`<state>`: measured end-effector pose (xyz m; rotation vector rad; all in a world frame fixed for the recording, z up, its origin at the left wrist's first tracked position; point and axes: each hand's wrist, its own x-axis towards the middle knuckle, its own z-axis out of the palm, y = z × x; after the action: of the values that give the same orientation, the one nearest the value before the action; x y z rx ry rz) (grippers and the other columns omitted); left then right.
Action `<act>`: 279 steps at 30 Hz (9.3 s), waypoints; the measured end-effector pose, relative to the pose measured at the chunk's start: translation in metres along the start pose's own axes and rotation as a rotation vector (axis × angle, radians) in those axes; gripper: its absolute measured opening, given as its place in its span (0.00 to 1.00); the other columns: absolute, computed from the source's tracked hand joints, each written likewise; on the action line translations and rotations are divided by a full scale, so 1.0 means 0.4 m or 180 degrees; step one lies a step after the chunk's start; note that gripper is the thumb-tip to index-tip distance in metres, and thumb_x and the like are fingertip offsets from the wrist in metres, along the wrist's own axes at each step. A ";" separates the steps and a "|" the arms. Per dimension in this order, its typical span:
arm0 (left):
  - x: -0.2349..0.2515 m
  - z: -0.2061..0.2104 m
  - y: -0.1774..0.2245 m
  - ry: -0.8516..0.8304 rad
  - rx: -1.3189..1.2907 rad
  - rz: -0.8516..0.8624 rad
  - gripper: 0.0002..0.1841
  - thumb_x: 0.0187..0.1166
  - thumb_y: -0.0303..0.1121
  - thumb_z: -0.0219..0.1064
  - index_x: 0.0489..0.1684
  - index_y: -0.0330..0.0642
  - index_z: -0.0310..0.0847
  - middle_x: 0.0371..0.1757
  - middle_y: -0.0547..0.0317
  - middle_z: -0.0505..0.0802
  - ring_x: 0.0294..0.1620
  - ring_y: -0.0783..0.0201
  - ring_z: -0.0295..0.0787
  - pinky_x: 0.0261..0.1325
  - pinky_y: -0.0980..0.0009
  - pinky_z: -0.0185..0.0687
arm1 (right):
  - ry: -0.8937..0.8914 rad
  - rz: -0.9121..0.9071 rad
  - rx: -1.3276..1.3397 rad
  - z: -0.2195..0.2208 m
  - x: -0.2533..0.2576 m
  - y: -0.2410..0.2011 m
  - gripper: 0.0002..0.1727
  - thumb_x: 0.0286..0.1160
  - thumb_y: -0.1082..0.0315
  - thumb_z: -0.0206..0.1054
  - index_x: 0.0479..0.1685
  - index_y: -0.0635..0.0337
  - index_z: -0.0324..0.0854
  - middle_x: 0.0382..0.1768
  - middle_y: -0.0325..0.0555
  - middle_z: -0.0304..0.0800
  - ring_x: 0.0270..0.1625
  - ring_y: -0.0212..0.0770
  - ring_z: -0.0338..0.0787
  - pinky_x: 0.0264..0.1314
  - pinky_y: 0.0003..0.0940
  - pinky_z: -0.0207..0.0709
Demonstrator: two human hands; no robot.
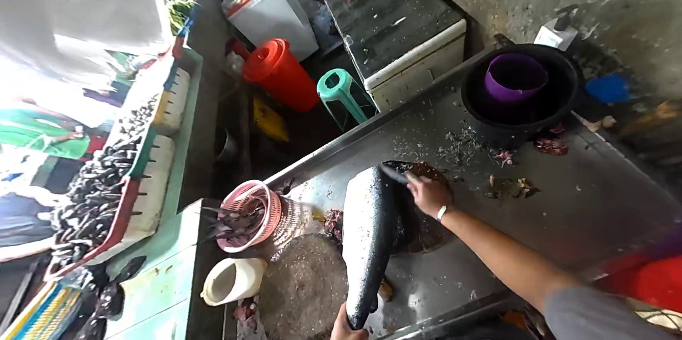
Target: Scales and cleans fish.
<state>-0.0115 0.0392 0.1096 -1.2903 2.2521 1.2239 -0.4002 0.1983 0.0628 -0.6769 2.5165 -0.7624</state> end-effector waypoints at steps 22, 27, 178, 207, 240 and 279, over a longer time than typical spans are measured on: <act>0.072 0.016 -0.049 0.0445 0.0529 0.0196 0.48 0.46 0.25 0.79 0.82 0.57 0.72 0.56 0.52 0.94 0.57 0.50 0.93 0.59 0.37 0.86 | -0.0120 -0.0989 -0.1507 -0.136 0.085 -0.157 0.24 0.90 0.54 0.54 0.84 0.29 0.73 0.57 0.58 0.90 0.48 0.64 0.92 0.47 0.66 0.84; 0.076 0.010 -0.061 0.0464 0.0627 0.0192 0.46 0.48 0.27 0.80 0.80 0.61 0.74 0.58 0.55 0.95 0.59 0.52 0.93 0.60 0.37 0.86 | -0.0231 -0.0723 -0.1750 -0.194 0.104 -0.182 0.23 0.90 0.56 0.56 0.81 0.34 0.76 0.59 0.62 0.90 0.56 0.68 0.91 0.51 0.71 0.82; 0.712 -0.132 0.433 -0.1779 -0.3527 0.0793 0.60 0.70 0.83 0.17 0.68 0.45 0.84 0.48 0.47 0.96 0.45 0.56 0.94 0.48 0.55 0.90 | -0.0236 -0.0979 -0.2580 -0.123 0.222 -0.350 0.25 0.89 0.54 0.55 0.83 0.26 0.73 0.59 0.57 0.91 0.50 0.66 0.92 0.46 0.69 0.82; 0.778 -0.177 0.611 -0.2121 -0.2031 0.0700 0.60 0.72 0.82 0.17 0.63 0.41 0.84 0.44 0.47 0.94 0.39 0.56 0.91 0.44 0.56 0.88 | 0.0346 -0.2515 -0.2424 -0.165 0.336 -0.158 0.32 0.78 0.68 0.64 0.82 0.27 0.77 0.48 0.54 0.92 0.45 0.59 0.91 0.47 0.59 0.82; 0.664 -0.190 0.491 -0.2285 -0.3433 0.0984 0.69 0.62 0.83 0.03 0.67 0.39 0.83 0.53 0.41 0.94 0.50 0.52 0.93 0.51 0.54 0.88 | -0.0282 -0.0975 -0.2281 -0.127 0.091 -0.398 0.26 0.92 0.54 0.50 0.87 0.25 0.69 0.63 0.57 0.89 0.55 0.65 0.92 0.54 0.68 0.81; 0.664 -0.151 0.666 -0.2292 -0.1969 0.0739 0.67 0.65 0.82 0.04 0.68 0.40 0.82 0.51 0.42 0.94 0.47 0.52 0.91 0.49 0.53 0.87 | -0.0081 0.0176 -0.1347 -0.208 0.116 -0.257 0.16 0.82 0.60 0.63 0.64 0.44 0.88 0.52 0.60 0.94 0.57 0.66 0.92 0.55 0.74 0.79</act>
<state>-0.3670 -0.0958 0.1333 -0.5582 1.5683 2.1513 -0.4467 0.1301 0.1760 -0.7400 2.6835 -0.1960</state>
